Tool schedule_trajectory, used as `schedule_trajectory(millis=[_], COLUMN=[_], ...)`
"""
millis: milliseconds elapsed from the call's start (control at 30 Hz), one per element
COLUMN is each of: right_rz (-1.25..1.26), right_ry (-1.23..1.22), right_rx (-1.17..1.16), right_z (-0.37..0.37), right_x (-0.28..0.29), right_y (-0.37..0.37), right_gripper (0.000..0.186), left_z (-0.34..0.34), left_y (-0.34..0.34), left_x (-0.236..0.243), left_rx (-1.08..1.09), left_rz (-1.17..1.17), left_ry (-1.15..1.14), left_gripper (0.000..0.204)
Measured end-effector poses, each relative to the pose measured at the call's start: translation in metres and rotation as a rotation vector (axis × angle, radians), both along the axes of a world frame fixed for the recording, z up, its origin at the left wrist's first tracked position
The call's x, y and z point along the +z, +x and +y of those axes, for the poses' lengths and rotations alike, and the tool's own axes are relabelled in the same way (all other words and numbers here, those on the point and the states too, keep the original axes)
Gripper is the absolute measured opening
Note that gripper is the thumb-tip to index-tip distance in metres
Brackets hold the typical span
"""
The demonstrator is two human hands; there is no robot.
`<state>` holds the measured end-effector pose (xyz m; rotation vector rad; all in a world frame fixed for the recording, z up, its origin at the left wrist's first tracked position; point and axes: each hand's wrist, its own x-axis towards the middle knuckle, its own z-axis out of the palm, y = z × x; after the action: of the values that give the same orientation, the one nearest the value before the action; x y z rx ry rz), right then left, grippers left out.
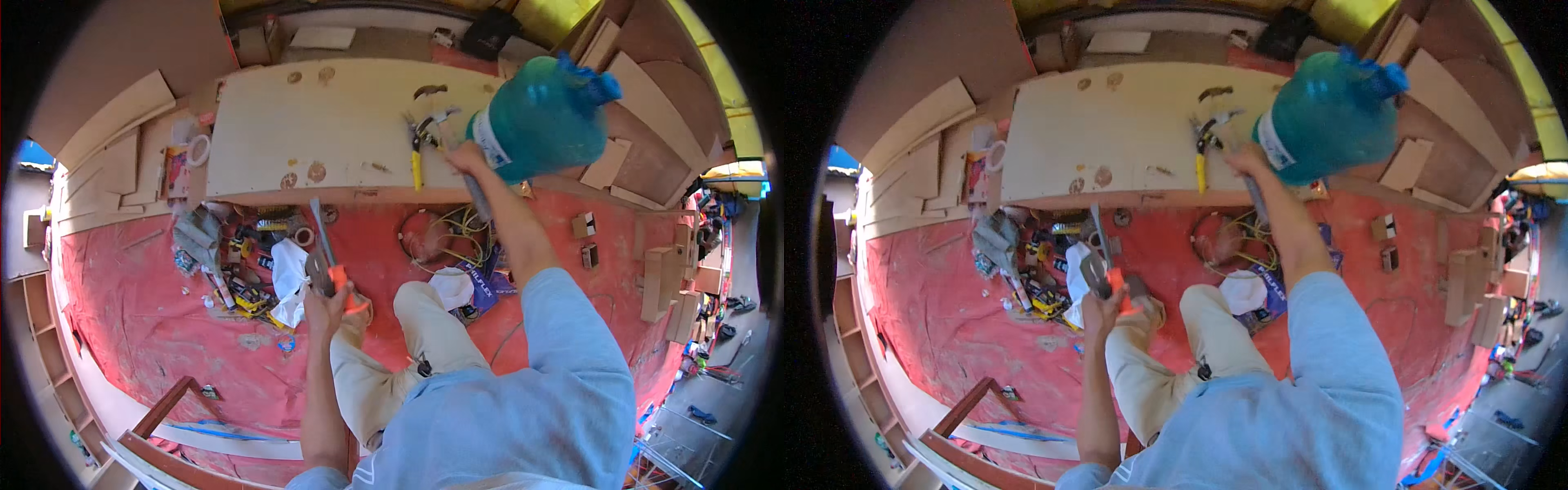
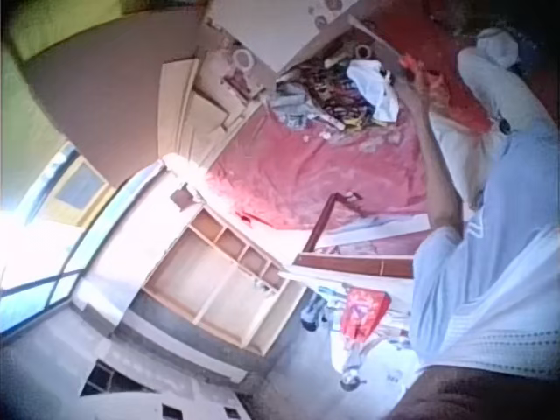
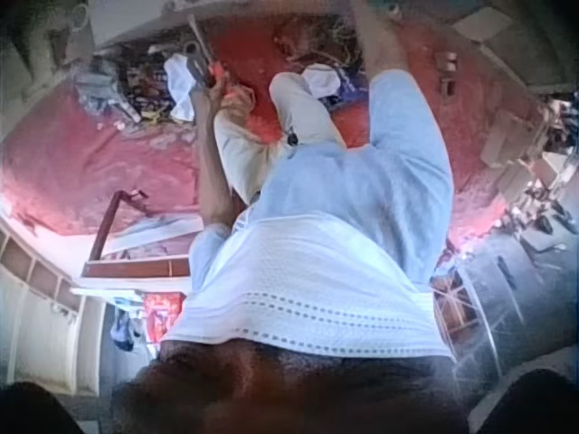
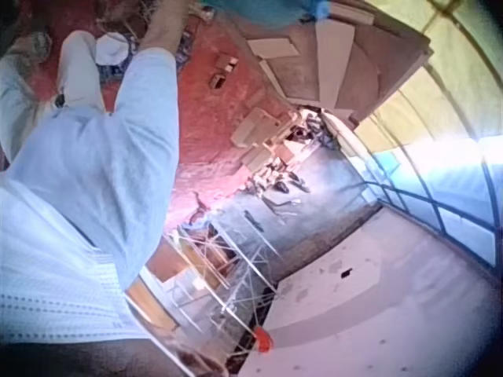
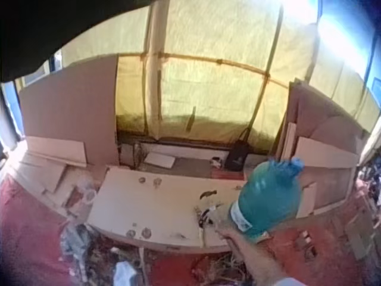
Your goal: The person prepares a wooden surface by using a hammer and chisel to carve out a recess, then cleans the area by hand and checks the fit of a metal bracket.
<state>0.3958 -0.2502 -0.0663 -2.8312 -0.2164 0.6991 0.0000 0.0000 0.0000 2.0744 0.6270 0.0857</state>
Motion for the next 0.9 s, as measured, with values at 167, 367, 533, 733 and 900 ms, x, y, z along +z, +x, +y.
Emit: schedule_trajectory(millis=[167, 367, 533, 733, 900], right_rz=[0.005, -0.082, -0.214, -0.454, -0.861], right_ry=[0.065, 0.101, 0.058, -0.296, 0.259], right_rx=[-0.107, 0.007, -0.036, 0.185, 0.495], right_z=[0.015, -0.002, 0.015, 0.011, 0.041], right_x=[-0.055, -0.1, -0.098, -0.086, -0.053], right_y=[0.041, 0.037, 0.019, 0.023, -0.051], right_gripper=[0.055, 0.054, 0.061, 0.065, 0.031], left_z=[0.067, 0.167, 0.213, 0.132, 0.089], left_y=[0.099, 0.211, 0.229, 0.179, 0.118], left_x=[-0.06, -0.148, -0.171, -0.152, -0.198], left_rx=[-0.018, -0.07, -0.156, -0.014, -0.195], left_rz=[0.212, 0.152, 0.185, -0.14, 0.018], left_ry=[0.112, 0.722, 0.877, 0.819, -0.264], left_gripper=[0.043, 0.038, 0.029, 0.027, 0.024])
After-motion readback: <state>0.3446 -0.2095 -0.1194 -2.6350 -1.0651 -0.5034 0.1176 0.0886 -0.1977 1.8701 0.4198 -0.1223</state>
